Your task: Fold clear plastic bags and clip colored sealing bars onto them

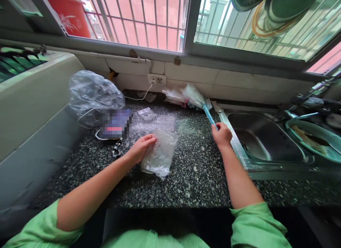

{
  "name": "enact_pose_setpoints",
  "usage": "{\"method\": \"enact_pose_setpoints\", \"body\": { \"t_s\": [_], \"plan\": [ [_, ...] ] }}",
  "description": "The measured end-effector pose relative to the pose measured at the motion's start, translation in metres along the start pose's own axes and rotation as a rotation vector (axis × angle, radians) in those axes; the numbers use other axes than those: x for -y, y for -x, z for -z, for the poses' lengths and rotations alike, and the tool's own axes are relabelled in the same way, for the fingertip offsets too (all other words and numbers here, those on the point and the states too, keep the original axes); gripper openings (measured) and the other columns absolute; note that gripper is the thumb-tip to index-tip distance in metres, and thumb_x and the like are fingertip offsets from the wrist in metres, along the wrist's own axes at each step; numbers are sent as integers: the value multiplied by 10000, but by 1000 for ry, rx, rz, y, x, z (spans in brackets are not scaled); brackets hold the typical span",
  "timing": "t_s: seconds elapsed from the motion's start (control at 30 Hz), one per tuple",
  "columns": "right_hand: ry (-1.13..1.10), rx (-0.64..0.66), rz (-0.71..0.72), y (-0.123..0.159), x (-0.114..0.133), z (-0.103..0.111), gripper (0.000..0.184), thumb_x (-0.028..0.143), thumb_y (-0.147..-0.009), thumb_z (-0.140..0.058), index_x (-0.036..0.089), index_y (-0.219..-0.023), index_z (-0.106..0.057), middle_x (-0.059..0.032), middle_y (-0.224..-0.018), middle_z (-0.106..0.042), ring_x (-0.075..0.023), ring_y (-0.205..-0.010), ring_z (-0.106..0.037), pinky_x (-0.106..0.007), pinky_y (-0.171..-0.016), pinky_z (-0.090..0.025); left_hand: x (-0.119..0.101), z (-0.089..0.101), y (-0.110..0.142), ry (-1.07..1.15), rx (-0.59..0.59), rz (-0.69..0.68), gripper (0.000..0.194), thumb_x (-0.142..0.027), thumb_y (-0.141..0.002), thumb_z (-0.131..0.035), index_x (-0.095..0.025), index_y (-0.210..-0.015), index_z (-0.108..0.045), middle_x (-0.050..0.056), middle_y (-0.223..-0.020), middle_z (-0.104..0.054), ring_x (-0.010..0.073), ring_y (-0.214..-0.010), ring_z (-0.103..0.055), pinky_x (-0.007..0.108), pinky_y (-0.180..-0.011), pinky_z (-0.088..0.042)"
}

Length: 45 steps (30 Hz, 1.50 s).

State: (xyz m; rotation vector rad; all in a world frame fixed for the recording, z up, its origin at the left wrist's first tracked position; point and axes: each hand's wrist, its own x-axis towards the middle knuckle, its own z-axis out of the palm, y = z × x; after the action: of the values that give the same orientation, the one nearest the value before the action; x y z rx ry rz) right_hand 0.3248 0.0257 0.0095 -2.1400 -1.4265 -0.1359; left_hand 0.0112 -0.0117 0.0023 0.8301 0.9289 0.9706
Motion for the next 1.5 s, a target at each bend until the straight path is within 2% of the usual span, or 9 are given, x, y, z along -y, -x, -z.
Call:
{"method": "enact_pose_setpoints", "body": {
  "t_s": [0.23,0.4,0.53,0.63,0.73,0.9,1.13,1.33,1.5],
  "plan": [
    [-258,-61,512,52,46,3,233,381,-819,-482,178,-774,-588,-43,-725,-600,-133,-577,-507,-255,-578,-400,-1,-2,2,26,16,35,300,-363,-502,-721,-149,-668,-592,-34,-546,-556,75,-466,-462,188,-474,-335],
    [-331,-2,743,83,66,8,157,324,-842,-498,201,-791,-581,-33,-741,-608,-115,-589,-535,-226,-567,-420,0,-2,4,38,34,74,311,-356,-491,-742,-141,-674,-611,-11,-570,-591,87,-486,-485,203,-500,-351],
    [-310,-10,884,89,68,4,149,302,-847,-498,203,-821,-606,-44,-773,-636,-128,-670,-581,-226,-619,-441,1,-3,4,50,31,87,289,-337,-486,-736,-142,-655,-605,-16,-547,-579,84,-469,-474,205,-492,-345],
    [-243,-66,969,89,67,0,162,306,-849,-502,202,-827,-625,-45,-768,-653,-127,-658,-582,-228,-611,-435,1,-4,4,30,-30,80,236,-307,-479,-708,-148,-591,-573,-33,-498,-541,76,-440,-440,202,-472,-323],
    [-177,-96,1003,89,65,-1,185,315,-855,-492,210,-831,-643,-49,-785,-664,-125,-667,-582,-232,-611,-431,0,-5,3,24,-85,61,191,-252,-465,-671,-149,-591,-572,-34,-500,-540,85,-458,-449,208,-485,-332],
    [-138,-57,1029,88,61,-4,179,284,-855,-484,233,-855,-655,-46,-812,-671,-127,-712,-588,-237,-647,-451,-4,-5,5,64,-73,73,228,-223,-465,-681,-140,-660,-599,-15,-576,-584,107,-522,-509,225,-539,-376],
    [-185,-45,1071,88,62,-10,188,183,-847,-468,248,-867,-643,-35,-825,-659,-126,-742,-595,-245,-686,-477,-4,-4,6,62,-93,98,292,-340,-472,-728,-134,-637,-605,-10,-545,-573,108,-483,-485,232,-504,-354],
    [-248,-65,969,86,67,-8,265,144,-784,-482,219,-1024,-566,-69,-965,-622,-171,-863,-603,-292,-751,-507,-6,-1,2,106,-143,-16,290,-330,-472,-728,-157,-615,-544,-50,-524,-527,85,-485,-458,209,-492,-330],
    [-414,-90,925,87,67,-5,259,106,-789,-449,196,-1019,-527,-76,-901,-609,-172,-827,-606,-296,-726,-516,-5,1,2,102,-157,-38,298,-332,-465,-726,-153,-617,-542,-52,-525,-528,79,-487,-448,201,-484,-322]
  ]
}}
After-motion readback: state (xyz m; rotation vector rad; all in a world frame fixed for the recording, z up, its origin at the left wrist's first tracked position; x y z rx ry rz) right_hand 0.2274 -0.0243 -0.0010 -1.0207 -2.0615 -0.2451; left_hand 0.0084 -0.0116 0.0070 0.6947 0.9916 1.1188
